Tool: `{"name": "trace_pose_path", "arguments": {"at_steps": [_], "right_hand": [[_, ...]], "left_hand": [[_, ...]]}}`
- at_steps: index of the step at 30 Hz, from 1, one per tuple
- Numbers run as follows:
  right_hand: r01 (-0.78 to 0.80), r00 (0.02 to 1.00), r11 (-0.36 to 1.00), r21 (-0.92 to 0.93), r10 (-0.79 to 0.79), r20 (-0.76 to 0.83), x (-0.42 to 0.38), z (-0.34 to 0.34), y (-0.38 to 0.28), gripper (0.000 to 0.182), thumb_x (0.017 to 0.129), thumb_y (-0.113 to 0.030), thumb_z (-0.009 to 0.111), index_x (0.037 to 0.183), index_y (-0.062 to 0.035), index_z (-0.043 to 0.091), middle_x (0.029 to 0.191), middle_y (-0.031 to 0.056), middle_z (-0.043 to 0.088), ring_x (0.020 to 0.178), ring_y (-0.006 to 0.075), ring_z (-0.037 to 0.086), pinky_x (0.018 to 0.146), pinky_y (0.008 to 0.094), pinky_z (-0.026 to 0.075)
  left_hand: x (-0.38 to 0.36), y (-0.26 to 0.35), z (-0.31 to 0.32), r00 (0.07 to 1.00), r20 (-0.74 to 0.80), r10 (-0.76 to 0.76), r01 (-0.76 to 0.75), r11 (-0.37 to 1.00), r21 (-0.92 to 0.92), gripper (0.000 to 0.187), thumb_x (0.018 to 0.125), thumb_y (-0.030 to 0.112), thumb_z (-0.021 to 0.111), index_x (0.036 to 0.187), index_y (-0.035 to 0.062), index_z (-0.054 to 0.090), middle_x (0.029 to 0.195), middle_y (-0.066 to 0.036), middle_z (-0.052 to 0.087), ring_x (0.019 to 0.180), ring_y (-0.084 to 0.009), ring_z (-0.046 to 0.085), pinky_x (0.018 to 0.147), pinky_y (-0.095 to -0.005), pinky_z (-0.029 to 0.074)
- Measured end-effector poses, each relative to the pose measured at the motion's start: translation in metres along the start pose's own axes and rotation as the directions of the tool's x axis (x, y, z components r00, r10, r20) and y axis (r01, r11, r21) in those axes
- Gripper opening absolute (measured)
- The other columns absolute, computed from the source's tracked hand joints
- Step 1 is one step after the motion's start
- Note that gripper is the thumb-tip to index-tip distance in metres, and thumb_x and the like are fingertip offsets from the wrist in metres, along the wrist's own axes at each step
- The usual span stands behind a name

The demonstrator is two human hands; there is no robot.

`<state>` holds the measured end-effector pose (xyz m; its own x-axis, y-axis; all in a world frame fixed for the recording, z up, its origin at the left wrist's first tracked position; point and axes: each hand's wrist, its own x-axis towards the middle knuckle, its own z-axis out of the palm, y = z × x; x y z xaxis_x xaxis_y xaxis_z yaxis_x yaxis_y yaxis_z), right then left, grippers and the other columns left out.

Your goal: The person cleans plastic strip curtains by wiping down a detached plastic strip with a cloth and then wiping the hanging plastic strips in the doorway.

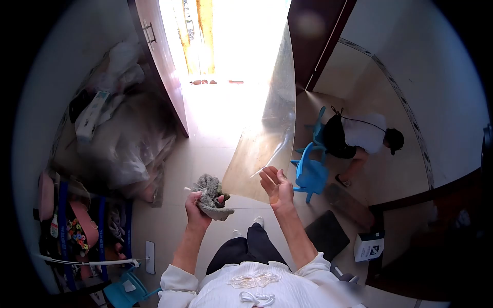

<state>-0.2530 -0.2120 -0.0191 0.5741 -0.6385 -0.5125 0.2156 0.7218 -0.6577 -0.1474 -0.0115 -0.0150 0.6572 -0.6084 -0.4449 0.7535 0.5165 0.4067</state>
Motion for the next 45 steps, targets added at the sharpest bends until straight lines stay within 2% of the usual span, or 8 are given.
{"name": "trace_pose_path", "arguments": {"at_steps": [12,16,26,34,36,41,43,45], "right_hand": [[-0.024,0.999,0.991,0.133,0.017,0.052,0.004,0.03,0.019,0.031,0.096,-0.027,0.04,0.105,-0.0032,0.056,0.106,0.0113,0.063,0.097,0.0233,0.061,0.079,0.0336,0.048],[0.221,0.972,0.939,-0.265,-0.191,0.135,0.006,0.056,0.053,0.03,0.096,-0.025,0.041,0.101,-0.0016,0.06,0.095,0.0101,0.066,0.091,0.014,0.06,0.086,0.0259,0.042],[0.53,0.847,0.78,-0.333,-0.47,0.248,0.027,0.066,0.064,0.029,0.093,-0.026,0.049,0.086,-0.0002,0.059,0.073,0.0057,0.06,0.071,0.0102,0.051,0.068,0.0266,0.043],[0.345,0.919,0.919,-0.189,-0.291,0.265,0.042,0.038,0.039,0.025,0.087,-0.026,0.058,0.078,-0.0025,0.061,0.069,0.0007,0.058,0.066,0.009,0.05,0.062,0.0261,0.041],[-0.048,0.886,0.978,-0.203,0.136,0.442,0.043,0.024,0.028,0.028,0.088,-0.026,0.057,0.093,-0.0002,0.065,0.087,0.006,0.066,0.081,0.0114,0.059,0.075,0.0246,0.045],[0.061,0.867,0.964,-0.261,0.078,0.493,0.061,0.004,0.018,0.026,0.086,-0.023,0.058,0.095,-0.001,0.068,0.094,0.0061,0.067,0.091,0.0121,0.057,0.084,0.0256,0.043],[0.319,0.821,0.926,-0.203,-0.163,0.546,0.068,0.001,0.024,0.024,0.084,-0.02,0.058,0.086,0.0023,0.068,0.08,0.0059,0.066,0.076,0.0111,0.058,0.072,0.0254,0.046],[0.282,0.832,0.942,-0.18,-0.146,0.535,0.074,-0.004,0.033,0.024,0.083,-0.019,0.058,0.085,0.003,0.068,0.079,0.0062,0.066,0.074,0.0116,0.058,0.07,0.0257,0.046]], "left_hand": [[-0.006,-0.034,-0.023,1.0,0.031,-0.001,0.004,0.995,-0.097,0.056,0.086,0.052,0.049,0.114,0.004,0.048,0.103,-0.014,0.057,0.085,-0.028,0.059,0.072,-0.038,0.054],[-0.001,-0.043,0.011,0.972,0.232,-0.033,0.009,0.995,0.103,0.052,0.09,0.045,0.046,0.123,0.0048,0.045,0.113,-0.011,0.056,0.099,-0.0256,0.057,0.083,-0.0359,0.049],[0.026,-0.042,0.038,0.961,0.277,0.021,-0.114,0.939,0.324,0.037,0.093,0.022,0.049,0.125,0.0033,0.045,0.12,-0.009,0.054,0.106,-0.0192,0.054,0.09,-0.0315,0.045],[0.07,-0.069,0.025,0.982,0.19,0.018,-0.108,0.873,0.476,0.042,0.093,0.034,0.047,0.124,0.0059,0.045,0.117,-0.007,0.053,0.104,-0.0176,0.054,0.087,-0.031,0.046],[0.08,-0.076,0.018,0.985,0.169,-0.015,-0.071,0.866,0.494,0.043,0.093,0.037,0.046,0.124,0.0072,0.046,0.115,-0.006,0.054,0.103,-0.0177,0.054,0.087,-0.031,0.046],[0.083,-0.091,0.03,0.992,0.083,-0.091,0.045,0.893,0.449,0.042,0.092,0.039,0.047,0.124,0.0107,0.047,0.114,-0.006,0.054,0.103,-0.0184,0.055,0.086,-0.0326,0.047],[0.084,-0.097,0.035,0.991,0.106,-0.077,0.016,0.874,0.486,0.042,0.092,0.038,0.047,0.124,0.0103,0.047,0.115,-0.006,0.055,0.102,-0.0189,0.055,0.086,-0.0332,0.047],[0.068,-0.096,0.05,0.986,0.083,-0.144,0.081,0.852,0.517,0.041,0.093,0.036,0.048,0.124,0.0102,0.046,0.114,-0.005,0.055,0.102,-0.0192,0.056,0.086,-0.0329,0.048]]}}
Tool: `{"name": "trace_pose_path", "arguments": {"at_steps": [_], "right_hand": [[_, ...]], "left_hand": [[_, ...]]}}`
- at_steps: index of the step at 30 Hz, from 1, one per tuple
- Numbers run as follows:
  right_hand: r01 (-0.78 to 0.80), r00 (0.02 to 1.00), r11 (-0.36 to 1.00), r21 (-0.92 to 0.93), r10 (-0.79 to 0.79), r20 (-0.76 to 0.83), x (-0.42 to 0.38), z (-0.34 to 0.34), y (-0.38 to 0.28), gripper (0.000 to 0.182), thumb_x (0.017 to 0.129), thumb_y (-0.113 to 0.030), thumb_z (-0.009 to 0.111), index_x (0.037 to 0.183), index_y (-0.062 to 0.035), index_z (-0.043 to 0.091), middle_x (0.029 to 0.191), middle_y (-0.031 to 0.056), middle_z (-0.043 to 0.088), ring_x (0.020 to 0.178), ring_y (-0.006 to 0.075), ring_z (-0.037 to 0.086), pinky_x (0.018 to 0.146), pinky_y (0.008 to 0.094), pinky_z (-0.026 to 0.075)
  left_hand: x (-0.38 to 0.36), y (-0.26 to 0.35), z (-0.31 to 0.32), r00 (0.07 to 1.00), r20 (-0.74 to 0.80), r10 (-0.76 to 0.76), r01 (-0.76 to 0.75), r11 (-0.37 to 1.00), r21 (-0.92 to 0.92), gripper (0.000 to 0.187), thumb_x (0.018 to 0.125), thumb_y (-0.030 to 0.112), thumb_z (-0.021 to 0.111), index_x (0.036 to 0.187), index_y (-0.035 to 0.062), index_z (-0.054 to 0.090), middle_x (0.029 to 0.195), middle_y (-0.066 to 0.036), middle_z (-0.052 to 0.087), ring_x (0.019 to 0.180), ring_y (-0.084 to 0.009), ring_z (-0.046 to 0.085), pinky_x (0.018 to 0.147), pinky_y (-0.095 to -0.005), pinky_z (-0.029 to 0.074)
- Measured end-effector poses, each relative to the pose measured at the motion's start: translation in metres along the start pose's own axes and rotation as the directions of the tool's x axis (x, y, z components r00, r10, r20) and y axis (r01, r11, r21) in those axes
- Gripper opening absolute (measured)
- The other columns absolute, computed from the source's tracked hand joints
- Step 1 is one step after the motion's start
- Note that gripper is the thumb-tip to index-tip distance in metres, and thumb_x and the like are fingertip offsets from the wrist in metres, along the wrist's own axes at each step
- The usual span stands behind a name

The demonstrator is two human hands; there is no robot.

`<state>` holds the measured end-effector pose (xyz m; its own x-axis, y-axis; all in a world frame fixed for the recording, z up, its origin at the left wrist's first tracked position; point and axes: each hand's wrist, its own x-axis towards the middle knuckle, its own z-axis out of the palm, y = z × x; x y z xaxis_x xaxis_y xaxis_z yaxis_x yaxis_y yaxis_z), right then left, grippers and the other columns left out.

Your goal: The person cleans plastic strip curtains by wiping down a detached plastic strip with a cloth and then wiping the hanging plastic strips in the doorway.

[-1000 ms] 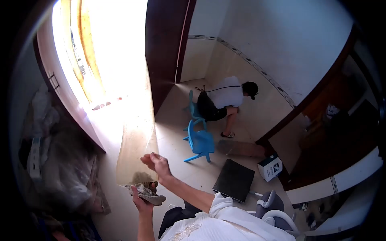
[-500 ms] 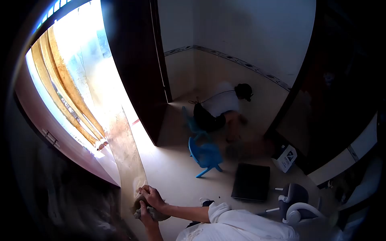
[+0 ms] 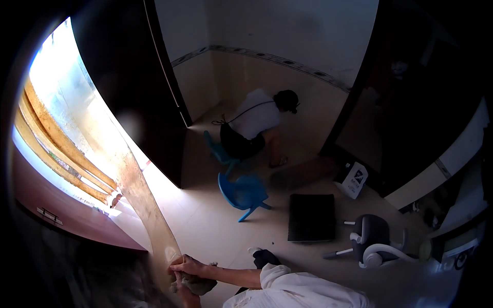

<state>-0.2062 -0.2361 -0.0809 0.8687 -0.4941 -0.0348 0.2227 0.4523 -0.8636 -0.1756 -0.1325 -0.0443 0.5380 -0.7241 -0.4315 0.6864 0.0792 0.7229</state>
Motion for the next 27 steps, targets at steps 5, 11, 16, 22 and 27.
{"name": "trace_pose_path", "arguments": {"at_steps": [5,11,16,22,27], "right_hand": [[-0.117,0.992,0.987,-0.11,0.11,-0.067,-0.017,0.003,-0.014,0.026,0.083,-0.02,0.056,0.082,0.0038,0.066,0.076,0.006,0.065,0.07,0.0126,0.058,0.067,0.0271,0.047],[-0.004,1.0,0.95,-0.313,0.013,0.026,-0.022,-0.001,-0.006,0.03,0.084,-0.023,0.051,0.079,0.0023,0.066,0.072,0.0065,0.064,0.067,0.0124,0.057,0.064,0.0276,0.047],[-0.045,0.997,0.961,-0.273,0.059,0.043,-0.026,0.004,-0.008,0.029,0.086,-0.025,0.052,0.079,0.0006,0.066,0.073,0.0071,0.065,0.07,0.0128,0.058,0.067,0.0283,0.048],[0.02,1.0,0.954,-0.3,-0.013,0.024,-0.03,0.003,-0.007,0.029,0.087,-0.024,0.053,0.081,0.0019,0.065,0.075,0.008,0.066,0.072,0.014,0.06,0.069,0.0288,0.048],[0.03,0.998,0.97,-0.243,-0.043,-0.046,-0.037,-0.011,-0.017,0.03,0.087,-0.022,0.053,0.08,0.0045,0.065,0.076,0.0101,0.066,0.075,0.0158,0.063,0.072,0.0294,0.049]], "left_hand": [[0.006,-0.014,-0.035,0.999,-0.039,-0.023,0.025,0.998,0.059,0.039,0.093,0.034,0.047,0.125,0.0119,0.046,0.114,-0.005,0.055,0.1,-0.0195,0.057,0.082,-0.0338,0.05],[-0.005,-0.016,-0.028,0.997,-0.062,-0.037,0.039,0.998,0.042,0.038,0.092,0.034,0.049,0.123,0.0122,0.048,0.11,-0.005,0.057,0.094,-0.0184,0.059,0.076,-0.0332,0.052],[-0.003,-0.019,-0.043,0.996,-0.088,0.005,0.0,0.998,0.055,0.042,0.092,0.034,0.049,0.126,0.0113,0.047,0.118,-0.005,0.054,0.103,-0.0197,0.057,0.083,-0.0331,0.05],[-0.012,-0.01,-0.031,0.98,-0.198,-0.033,0.058,0.991,0.122,0.042,0.091,0.033,0.052,0.125,0.009,0.048,0.117,-0.005,0.055,0.103,-0.0184,0.057,0.084,-0.0325,0.049],[-0.013,-0.026,-0.034,0.984,-0.102,0.145,-0.104,0.937,0.334,0.036,0.091,0.031,0.051,0.117,0.0071,0.052,0.112,-0.006,0.057,0.097,-0.0189,0.058,0.077,-0.0336,0.052]]}}
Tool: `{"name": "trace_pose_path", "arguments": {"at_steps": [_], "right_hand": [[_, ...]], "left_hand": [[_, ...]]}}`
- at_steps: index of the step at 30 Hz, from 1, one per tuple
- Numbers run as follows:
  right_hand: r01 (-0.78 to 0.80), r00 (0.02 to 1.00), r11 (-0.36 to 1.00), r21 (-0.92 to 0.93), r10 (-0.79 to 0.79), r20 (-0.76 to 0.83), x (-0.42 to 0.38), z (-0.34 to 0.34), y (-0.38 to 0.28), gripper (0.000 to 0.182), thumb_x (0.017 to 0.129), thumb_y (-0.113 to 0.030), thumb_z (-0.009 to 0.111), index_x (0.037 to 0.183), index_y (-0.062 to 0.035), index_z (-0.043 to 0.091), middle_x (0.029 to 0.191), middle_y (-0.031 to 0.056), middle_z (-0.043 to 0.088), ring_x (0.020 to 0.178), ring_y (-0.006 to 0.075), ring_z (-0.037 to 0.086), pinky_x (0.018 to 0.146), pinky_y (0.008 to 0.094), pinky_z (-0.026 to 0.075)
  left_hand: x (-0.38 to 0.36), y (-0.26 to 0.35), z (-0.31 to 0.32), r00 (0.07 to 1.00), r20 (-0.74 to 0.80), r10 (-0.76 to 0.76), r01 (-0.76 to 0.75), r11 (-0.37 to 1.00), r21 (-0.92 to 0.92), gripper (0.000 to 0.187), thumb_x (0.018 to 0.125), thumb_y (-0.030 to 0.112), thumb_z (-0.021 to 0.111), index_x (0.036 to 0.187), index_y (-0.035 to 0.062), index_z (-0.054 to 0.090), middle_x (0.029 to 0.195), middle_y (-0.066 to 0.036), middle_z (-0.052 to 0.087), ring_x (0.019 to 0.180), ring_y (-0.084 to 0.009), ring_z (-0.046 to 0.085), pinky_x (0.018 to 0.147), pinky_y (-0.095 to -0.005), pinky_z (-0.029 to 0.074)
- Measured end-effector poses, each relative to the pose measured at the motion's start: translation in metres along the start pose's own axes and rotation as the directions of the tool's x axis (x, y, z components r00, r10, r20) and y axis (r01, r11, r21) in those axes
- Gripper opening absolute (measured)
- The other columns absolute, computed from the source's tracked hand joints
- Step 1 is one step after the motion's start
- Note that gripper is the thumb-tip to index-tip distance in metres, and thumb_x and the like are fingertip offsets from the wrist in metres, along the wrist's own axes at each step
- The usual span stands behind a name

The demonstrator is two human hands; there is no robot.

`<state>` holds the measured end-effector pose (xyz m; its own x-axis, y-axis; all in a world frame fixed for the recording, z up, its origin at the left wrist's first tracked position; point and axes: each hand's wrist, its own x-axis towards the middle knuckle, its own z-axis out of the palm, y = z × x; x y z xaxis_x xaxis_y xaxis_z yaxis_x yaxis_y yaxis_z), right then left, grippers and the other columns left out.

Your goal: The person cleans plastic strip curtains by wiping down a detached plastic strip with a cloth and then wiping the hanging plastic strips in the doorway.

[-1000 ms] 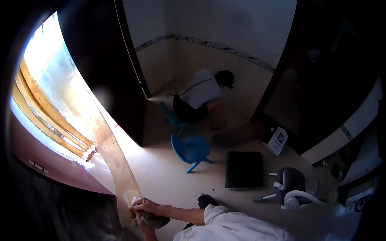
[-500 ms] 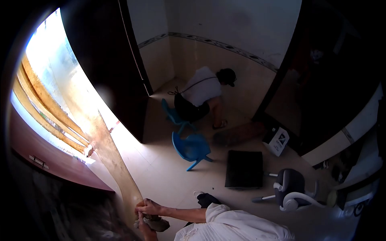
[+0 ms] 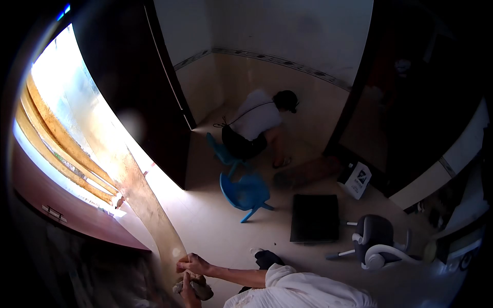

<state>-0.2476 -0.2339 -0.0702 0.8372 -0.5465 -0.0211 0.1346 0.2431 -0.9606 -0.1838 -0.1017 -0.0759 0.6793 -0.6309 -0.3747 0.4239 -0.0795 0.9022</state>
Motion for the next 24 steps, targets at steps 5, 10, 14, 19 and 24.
{"name": "trace_pose_path", "arguments": {"at_steps": [5,10,14,19,24], "right_hand": [[-0.084,0.993,0.988,-0.127,0.072,-0.096,0.004,-0.022,-0.024,0.029,0.087,-0.022,0.052,0.08,0.0017,0.067,0.08,0.0105,0.068,0.074,0.0154,0.063,0.071,0.0281,0.049],[0.166,0.92,0.883,-0.44,-0.299,-0.253,0.007,-0.011,-0.05,0.033,0.084,-0.033,0.055,0.078,-0.0022,0.065,0.065,0.0117,0.061,0.061,0.0222,0.058,0.062,0.0349,0.046],[0.177,0.976,0.964,-0.2,-0.198,-0.088,-0.001,-0.021,-0.067,0.025,0.089,-0.019,0.051,0.095,0.001,0.065,0.062,0.0032,0.057,0.059,0.0091,0.052,0.056,0.0253,0.043],[0.043,0.995,0.905,-0.424,-0.075,-0.06,-0.023,-0.035,-0.062,0.025,0.089,-0.017,0.054,0.083,0.0036,0.065,0.07,0.0033,0.06,0.058,0.0081,0.049,0.054,0.0232,0.041],[0.048,0.999,0.941,-0.335,-0.053,-0.006,-0.042,-0.009,-0.066,0.026,0.09,-0.016,0.051,0.088,0.0049,0.066,0.086,0.0063,0.066,0.055,0.0065,0.045,0.052,0.0211,0.038]], "left_hand": [[-0.003,0.033,0.014,0.988,0.136,-0.074,0.109,0.957,-0.27,0.037,0.092,0.029,0.046,0.119,0.0041,0.05,0.112,-0.01,0.058,0.095,-0.0237,0.06,0.08,-0.0366,0.05],[-0.019,0.056,0.076,0.95,0.31,0.032,0.119,0.882,-0.455,0.036,0.093,0.026,0.045,0.124,0.0051,0.047,0.116,-0.007,0.055,0.104,-0.0179,0.055,0.091,-0.0338,0.044],[-0.015,0.056,0.083,0.992,0.127,-0.021,0.085,0.848,-0.523,0.025,0.09,0.019,0.055,0.111,0.0061,0.054,0.102,-0.004,0.06,0.09,-0.0143,0.059,0.081,-0.0295,0.049],[-0.024,0.063,0.063,0.99,0.047,-0.133,0.136,0.806,-0.577,0.017,0.086,0.014,0.06,0.1,0.0049,0.058,0.092,-0.006,0.063,0.08,-0.0157,0.062,0.072,-0.0307,0.052],[0.0,0.042,0.022,0.987,-0.062,-0.145,0.057,0.696,-0.715,0.009,0.086,0.013,0.059,0.09,0.0049,0.06,0.082,-0.006,0.063,0.07,-0.0165,0.063,0.066,-0.0328,0.055]]}}
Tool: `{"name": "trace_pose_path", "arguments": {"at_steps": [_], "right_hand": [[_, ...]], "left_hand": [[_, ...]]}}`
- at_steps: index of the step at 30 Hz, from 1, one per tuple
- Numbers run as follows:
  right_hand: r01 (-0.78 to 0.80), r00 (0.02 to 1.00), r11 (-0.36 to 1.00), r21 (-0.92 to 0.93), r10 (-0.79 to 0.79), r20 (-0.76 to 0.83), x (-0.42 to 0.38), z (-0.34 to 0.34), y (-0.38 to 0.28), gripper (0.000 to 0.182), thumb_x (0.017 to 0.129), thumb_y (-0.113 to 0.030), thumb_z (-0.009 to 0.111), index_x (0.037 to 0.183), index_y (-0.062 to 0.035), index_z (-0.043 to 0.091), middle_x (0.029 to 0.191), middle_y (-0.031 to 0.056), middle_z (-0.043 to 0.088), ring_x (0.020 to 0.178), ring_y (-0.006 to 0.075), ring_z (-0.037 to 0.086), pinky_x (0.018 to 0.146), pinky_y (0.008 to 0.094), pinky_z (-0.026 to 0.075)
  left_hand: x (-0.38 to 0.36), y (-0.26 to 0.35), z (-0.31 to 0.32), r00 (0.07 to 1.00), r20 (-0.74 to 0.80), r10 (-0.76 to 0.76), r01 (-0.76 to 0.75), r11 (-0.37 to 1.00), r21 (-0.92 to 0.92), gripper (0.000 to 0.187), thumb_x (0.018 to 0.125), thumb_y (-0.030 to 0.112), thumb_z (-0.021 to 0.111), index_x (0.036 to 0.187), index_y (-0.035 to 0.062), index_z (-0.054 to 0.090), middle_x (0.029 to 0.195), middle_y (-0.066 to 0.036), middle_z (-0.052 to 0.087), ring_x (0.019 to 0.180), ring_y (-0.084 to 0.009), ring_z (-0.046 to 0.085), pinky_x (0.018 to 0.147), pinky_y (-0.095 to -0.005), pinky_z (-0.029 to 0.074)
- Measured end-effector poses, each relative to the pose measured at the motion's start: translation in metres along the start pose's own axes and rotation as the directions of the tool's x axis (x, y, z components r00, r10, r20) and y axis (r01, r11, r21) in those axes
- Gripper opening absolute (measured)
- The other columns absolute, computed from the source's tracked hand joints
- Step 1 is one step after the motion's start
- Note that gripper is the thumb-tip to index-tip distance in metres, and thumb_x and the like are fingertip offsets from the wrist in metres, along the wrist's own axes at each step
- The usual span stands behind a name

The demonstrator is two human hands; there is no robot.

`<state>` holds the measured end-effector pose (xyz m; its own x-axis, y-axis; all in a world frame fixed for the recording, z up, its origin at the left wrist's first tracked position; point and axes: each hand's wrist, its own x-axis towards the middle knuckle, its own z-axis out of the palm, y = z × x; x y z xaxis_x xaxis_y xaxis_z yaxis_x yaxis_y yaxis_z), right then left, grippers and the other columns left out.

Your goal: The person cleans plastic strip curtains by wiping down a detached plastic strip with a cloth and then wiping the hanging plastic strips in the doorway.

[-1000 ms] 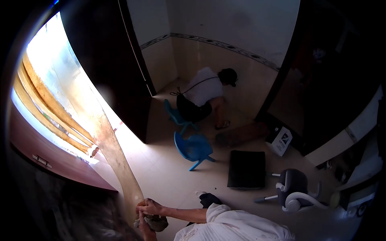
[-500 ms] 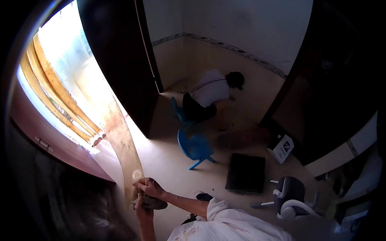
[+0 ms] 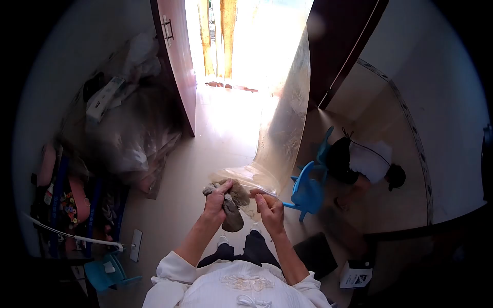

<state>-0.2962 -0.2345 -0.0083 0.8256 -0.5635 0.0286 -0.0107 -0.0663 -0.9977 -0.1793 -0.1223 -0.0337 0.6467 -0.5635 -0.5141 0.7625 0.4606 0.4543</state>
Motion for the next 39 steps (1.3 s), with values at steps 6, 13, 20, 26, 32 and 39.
{"name": "trace_pose_path", "arguments": {"at_steps": [6,13,20,26,32,39], "right_hand": [[-0.042,0.997,0.981,0.187,0.03,0.068,-0.014,0.01,0.006,0.028,0.092,-0.015,0.048,0.087,0.0063,0.065,0.095,0.0065,0.066,0.074,0.0119,0.065,0.05,0.0207,0.038],[-0.096,0.983,0.906,0.412,0.152,-0.105,-0.005,-0.016,0.005,0.031,0.092,-0.018,0.046,0.096,0.0085,0.062,0.068,0.004,0.055,0.079,0.0192,0.066,0.072,0.0257,0.052],[-0.101,0.974,0.881,0.462,0.183,-0.136,0.029,0.021,0.004,0.03,0.093,-0.016,0.045,0.097,0.0073,0.063,0.068,0.0006,0.055,0.074,0.0128,0.061,0.068,0.0226,0.048],[0.056,0.966,0.983,0.175,-0.009,-0.257,0.016,0.038,0.02,0.025,0.088,-0.016,0.046,0.082,0.0041,0.06,0.069,0.0014,0.061,0.069,0.0054,0.052,0.064,0.0246,0.046],[-0.119,0.962,0.928,0.354,0.196,-0.189,0.001,0.026,0.003,0.026,0.09,-0.019,0.051,0.09,0.0049,0.063,0.074,0.0048,0.065,0.069,0.006,0.058,0.058,0.0232,0.048],[-0.168,0.986,0.727,0.666,0.121,0.117,0.001,-0.012,-0.027,0.028,0.09,-0.021,0.051,0.102,0.0011,0.064,0.075,0.0054,0.065,0.067,0.0087,0.063,0.064,0.0192,0.05]], "left_hand": [[0.024,0.029,-0.038,0.989,-0.128,0.08,-0.09,0.993,-0.073,0.012,0.087,0.017,0.059,0.09,0.0053,0.059,0.085,-0.008,0.063,0.076,-0.0199,0.063,0.07,-0.0354,0.054],[0.036,0.114,-0.091,0.822,-0.247,0.513,-0.517,0.854,0.052,0.015,0.086,0.023,0.061,0.088,0.0083,0.057,0.083,-0.003,0.061,0.072,-0.0142,0.06,0.062,-0.0305,0.051],[-0.064,-0.001,0.03,0.551,0.529,0.645,-0.753,0.111,0.649,0.031,0.086,0.02,0.06,0.109,0.0004,0.053,0.091,-0.006,0.059,0.079,-0.0146,0.056,0.067,-0.0264,0.045],[-0.01,-0.029,0.02,0.533,0.705,0.467,-0.788,-0.03,0.615,0.026,0.082,0.012,0.057,0.103,-0.0031,0.056,0.1,-0.014,0.059,0.091,-0.0279,0.058,0.086,-0.0379,0.043],[0.087,-0.003,-0.048,0.866,0.357,0.351,-0.492,0.462,0.738,0.024,0.087,0.011,0.048,0.101,-0.0042,0.06,0.094,-0.012,0.062,0.082,-0.0195,0.06,0.075,-0.0323,0.048],[0.03,0.016,-0.04,0.877,0.452,-0.16,0.028,0.958,0.284,0.046,0.091,0.039,0.047,0.122,0.005,0.045,0.123,-0.013,0.049,0.108,-0.0255,0.053,0.091,-0.0417,0.046]]}}
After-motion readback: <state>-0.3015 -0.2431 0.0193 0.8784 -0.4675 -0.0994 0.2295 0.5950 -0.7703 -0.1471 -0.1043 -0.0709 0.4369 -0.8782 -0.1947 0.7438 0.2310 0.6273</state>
